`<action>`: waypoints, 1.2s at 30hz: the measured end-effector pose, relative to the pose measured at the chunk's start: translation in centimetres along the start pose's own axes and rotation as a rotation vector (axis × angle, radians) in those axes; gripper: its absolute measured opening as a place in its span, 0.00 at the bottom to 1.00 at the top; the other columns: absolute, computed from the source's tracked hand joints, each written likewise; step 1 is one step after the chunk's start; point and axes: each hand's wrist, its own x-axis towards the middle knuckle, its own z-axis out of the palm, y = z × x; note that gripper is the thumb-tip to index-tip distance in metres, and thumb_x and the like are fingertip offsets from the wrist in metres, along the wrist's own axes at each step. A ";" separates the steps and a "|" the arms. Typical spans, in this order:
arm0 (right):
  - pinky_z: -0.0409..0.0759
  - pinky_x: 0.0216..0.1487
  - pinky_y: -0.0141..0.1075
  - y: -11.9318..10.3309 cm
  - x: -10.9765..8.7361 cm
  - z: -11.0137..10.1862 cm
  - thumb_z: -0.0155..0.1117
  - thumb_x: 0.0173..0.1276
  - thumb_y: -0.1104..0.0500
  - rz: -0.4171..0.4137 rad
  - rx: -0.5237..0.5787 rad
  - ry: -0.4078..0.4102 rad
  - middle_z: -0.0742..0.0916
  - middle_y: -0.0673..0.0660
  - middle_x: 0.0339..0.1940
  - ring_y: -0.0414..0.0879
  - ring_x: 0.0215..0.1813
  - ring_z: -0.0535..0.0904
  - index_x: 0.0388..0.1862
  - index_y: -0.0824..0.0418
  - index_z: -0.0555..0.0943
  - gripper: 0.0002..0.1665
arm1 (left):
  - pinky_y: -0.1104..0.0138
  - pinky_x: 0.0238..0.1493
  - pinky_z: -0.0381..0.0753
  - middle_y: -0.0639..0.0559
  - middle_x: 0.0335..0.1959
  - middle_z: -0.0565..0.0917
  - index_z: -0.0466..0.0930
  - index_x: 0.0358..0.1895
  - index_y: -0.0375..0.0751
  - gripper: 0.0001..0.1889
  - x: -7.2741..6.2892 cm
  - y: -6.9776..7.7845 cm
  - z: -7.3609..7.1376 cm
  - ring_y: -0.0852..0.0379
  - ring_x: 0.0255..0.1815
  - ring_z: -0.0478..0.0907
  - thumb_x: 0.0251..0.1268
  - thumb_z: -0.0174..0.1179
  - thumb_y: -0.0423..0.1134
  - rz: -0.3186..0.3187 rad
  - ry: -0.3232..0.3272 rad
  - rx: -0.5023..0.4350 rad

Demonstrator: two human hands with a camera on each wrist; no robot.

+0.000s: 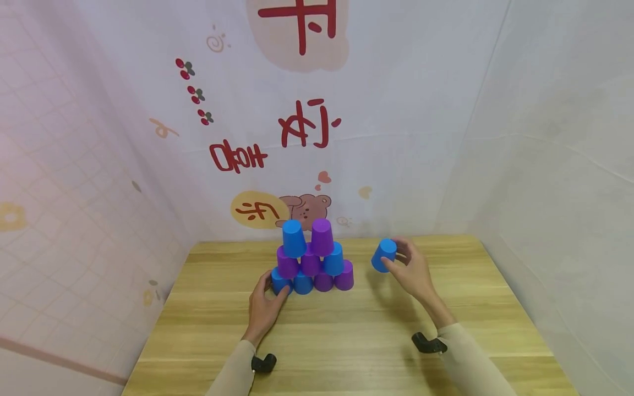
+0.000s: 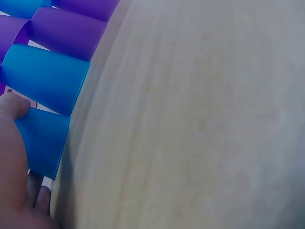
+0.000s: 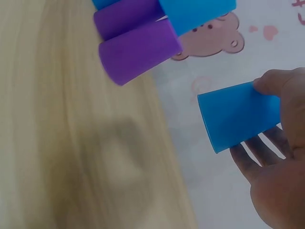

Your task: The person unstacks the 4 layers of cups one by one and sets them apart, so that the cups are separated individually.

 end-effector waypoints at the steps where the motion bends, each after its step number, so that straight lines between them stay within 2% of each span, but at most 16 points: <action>1: 0.91 0.72 0.43 0.3 -0.1 0.0 0.81 0.74 0.65 0.009 -0.003 0.001 0.88 0.68 0.70 0.64 0.70 0.88 0.74 0.68 0.78 0.34 | 0.44 0.83 0.81 0.44 0.76 0.85 0.76 0.80 0.48 0.34 0.0 0.0 0.0 0.42 0.77 0.83 0.75 0.77 0.42 -0.009 -0.005 -0.003; 4: 0.88 0.73 0.62 1.0 -0.5 0.1 0.80 0.74 0.66 0.033 -0.014 0.001 0.87 0.71 0.71 0.70 0.71 0.87 0.75 0.69 0.77 0.34 | 0.45 0.84 0.80 0.45 0.77 0.85 0.76 0.80 0.48 0.34 0.0 0.1 -0.1 0.43 0.78 0.82 0.75 0.78 0.43 -0.025 -0.011 -0.003; 6: 0.87 0.74 0.65 1.5 -0.7 0.2 0.79 0.74 0.66 0.056 -0.024 0.000 0.86 0.73 0.72 0.72 0.72 0.86 0.75 0.70 0.76 0.35 | 0.44 0.84 0.81 0.45 0.77 0.85 0.76 0.80 0.48 0.35 0.0 0.0 0.0 0.42 0.78 0.83 0.74 0.78 0.43 -0.021 -0.008 0.000; 12: 0.86 0.74 0.67 2.7 -1.3 0.5 0.79 0.74 0.67 0.104 -0.020 -0.009 0.85 0.75 0.72 0.76 0.73 0.85 0.74 0.71 0.76 0.34 | 0.44 0.84 0.81 0.45 0.77 0.85 0.76 0.80 0.48 0.35 0.0 0.0 0.0 0.43 0.78 0.83 0.74 0.78 0.42 -0.014 -0.006 0.000; 22: 0.84 0.77 0.65 4.0 -2.1 1.2 0.79 0.74 0.67 0.197 -0.024 -0.028 0.84 0.75 0.73 0.76 0.75 0.83 0.75 0.71 0.74 0.36 | 0.44 0.82 0.82 0.45 0.75 0.86 0.77 0.79 0.47 0.34 0.0 -0.1 0.0 0.44 0.77 0.84 0.73 0.78 0.41 0.004 0.006 0.008; 36: 0.86 0.76 0.63 4.9 -2.7 1.6 0.78 0.73 0.70 0.208 -0.050 -0.027 0.85 0.75 0.73 0.75 0.75 0.84 0.76 0.70 0.74 0.36 | 0.44 0.83 0.82 0.46 0.76 0.86 0.77 0.79 0.49 0.34 -0.3 -0.1 -0.1 0.44 0.77 0.83 0.74 0.78 0.43 -0.024 -0.002 0.001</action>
